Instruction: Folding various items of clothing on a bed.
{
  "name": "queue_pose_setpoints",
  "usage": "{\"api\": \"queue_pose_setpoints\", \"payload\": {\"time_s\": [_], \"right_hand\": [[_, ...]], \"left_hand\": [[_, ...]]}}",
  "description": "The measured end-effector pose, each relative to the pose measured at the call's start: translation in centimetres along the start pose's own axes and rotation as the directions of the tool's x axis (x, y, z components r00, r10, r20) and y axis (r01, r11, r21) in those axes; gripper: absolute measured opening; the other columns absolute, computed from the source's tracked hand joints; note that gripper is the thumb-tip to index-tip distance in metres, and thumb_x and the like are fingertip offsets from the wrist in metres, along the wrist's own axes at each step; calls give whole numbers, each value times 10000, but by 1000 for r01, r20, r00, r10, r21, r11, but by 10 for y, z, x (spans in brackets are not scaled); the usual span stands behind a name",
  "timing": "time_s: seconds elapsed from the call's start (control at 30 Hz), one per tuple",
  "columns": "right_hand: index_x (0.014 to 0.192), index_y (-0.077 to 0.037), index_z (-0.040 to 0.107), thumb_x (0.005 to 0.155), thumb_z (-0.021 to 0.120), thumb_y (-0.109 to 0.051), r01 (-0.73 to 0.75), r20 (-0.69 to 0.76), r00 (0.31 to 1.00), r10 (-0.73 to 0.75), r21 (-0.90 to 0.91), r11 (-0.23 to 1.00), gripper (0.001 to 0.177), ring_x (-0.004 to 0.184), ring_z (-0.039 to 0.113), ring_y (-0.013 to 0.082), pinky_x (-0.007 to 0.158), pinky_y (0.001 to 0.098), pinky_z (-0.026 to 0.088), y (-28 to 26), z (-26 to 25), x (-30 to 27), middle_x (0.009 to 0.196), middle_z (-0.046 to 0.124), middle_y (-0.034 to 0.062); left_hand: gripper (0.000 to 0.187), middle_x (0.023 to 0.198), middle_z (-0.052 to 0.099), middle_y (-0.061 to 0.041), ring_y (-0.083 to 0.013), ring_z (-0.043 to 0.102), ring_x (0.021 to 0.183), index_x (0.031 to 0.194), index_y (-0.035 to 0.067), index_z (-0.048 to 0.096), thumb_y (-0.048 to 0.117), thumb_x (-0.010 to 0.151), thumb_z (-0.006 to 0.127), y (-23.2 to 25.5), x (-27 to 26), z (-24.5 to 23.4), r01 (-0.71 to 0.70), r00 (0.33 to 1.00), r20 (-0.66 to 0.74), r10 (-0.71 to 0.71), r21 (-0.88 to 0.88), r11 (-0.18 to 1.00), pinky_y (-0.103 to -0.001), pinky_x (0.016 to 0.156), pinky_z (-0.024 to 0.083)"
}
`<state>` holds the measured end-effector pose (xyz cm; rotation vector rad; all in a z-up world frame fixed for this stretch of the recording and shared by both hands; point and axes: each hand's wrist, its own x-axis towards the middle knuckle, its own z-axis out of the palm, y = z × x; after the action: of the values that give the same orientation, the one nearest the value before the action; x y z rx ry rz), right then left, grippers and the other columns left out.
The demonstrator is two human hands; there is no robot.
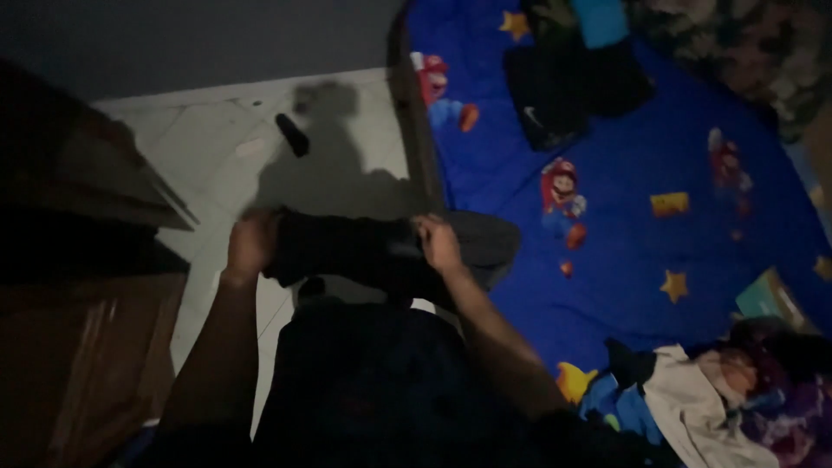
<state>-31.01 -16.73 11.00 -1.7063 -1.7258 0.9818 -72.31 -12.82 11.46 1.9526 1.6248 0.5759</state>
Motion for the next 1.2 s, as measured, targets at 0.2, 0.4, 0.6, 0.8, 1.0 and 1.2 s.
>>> {"api": "queue_pose_setpoints", "payload": {"time_s": [0.2, 0.4, 0.6, 0.8, 1.0, 1.2], "right_hand": [[1221, -104, 726, 984, 516, -35, 231, -105, 968, -228, 14, 973, 324, 1123, 654, 415, 994, 537, 516, -99, 24, 85, 1135, 725, 179], [1209, 43, 677, 1018, 491, 66, 326, -278, 919, -281, 132, 936, 268, 1133, 638, 463, 1010, 569, 502, -190, 45, 145, 1147, 697, 280], [1132, -45, 739, 1070, 571, -131, 245, -286, 929, -235, -2, 970, 199, 1082, 689, 388, 967, 525, 534, -225, 35, 162, 1064, 744, 199], [1059, -99, 775, 1031, 690, -253, 62, -374, 919, -123, -171, 983, 179, 1024, 697, 423, 895, 501, 561, -199, 16, 170, 1009, 751, 203], [1058, -166, 791, 1003, 728, -301, 14, -401, 910, -110, -236, 972, 159, 1059, 699, 376, 902, 475, 570, -174, 1, 158, 1039, 760, 137], [1047, -105, 787, 989, 701, -139, -16, -521, 852, -53, -127, 992, 109, 1060, 678, 456, 913, 522, 554, -182, -22, 113, 1035, 755, 197]], "left_hand": [[119, 894, 638, -181, -362, 650, 920, 936, -15, 687, 61, 1006, 748, -31, 20, -91, -34, 954, -299, 18, -49, 998, -475, 788, 519], [349, 1078, 694, -134, -351, 645, 1095, 1115, 154, 712, 486, 1099, 606, -98, 58, -126, 74, 908, -385, -167, -245, 967, -528, 1006, 480], [423, 1193, 685, -288, -475, 607, 1164, 1273, -12, 662, 367, 1127, 543, -89, 87, -176, -51, 891, -453, -29, -162, 985, -596, 1038, 449], [461, 1186, 689, -178, -380, 657, 1144, 1284, 69, 676, 461, 1043, 648, -97, 115, -206, -194, 973, -149, 175, -127, 973, -499, 1008, 521], [247, 1079, 698, -189, -437, 668, 1066, 1181, 71, 744, 238, 1042, 627, -124, 159, -157, -209, 974, -115, 193, -157, 965, -525, 943, 523], [173, 1110, 750, -104, -383, 686, 1061, 1168, 150, 764, 132, 1045, 645, -70, 171, -152, -215, 969, -169, 180, -219, 952, -520, 954, 549]]}}
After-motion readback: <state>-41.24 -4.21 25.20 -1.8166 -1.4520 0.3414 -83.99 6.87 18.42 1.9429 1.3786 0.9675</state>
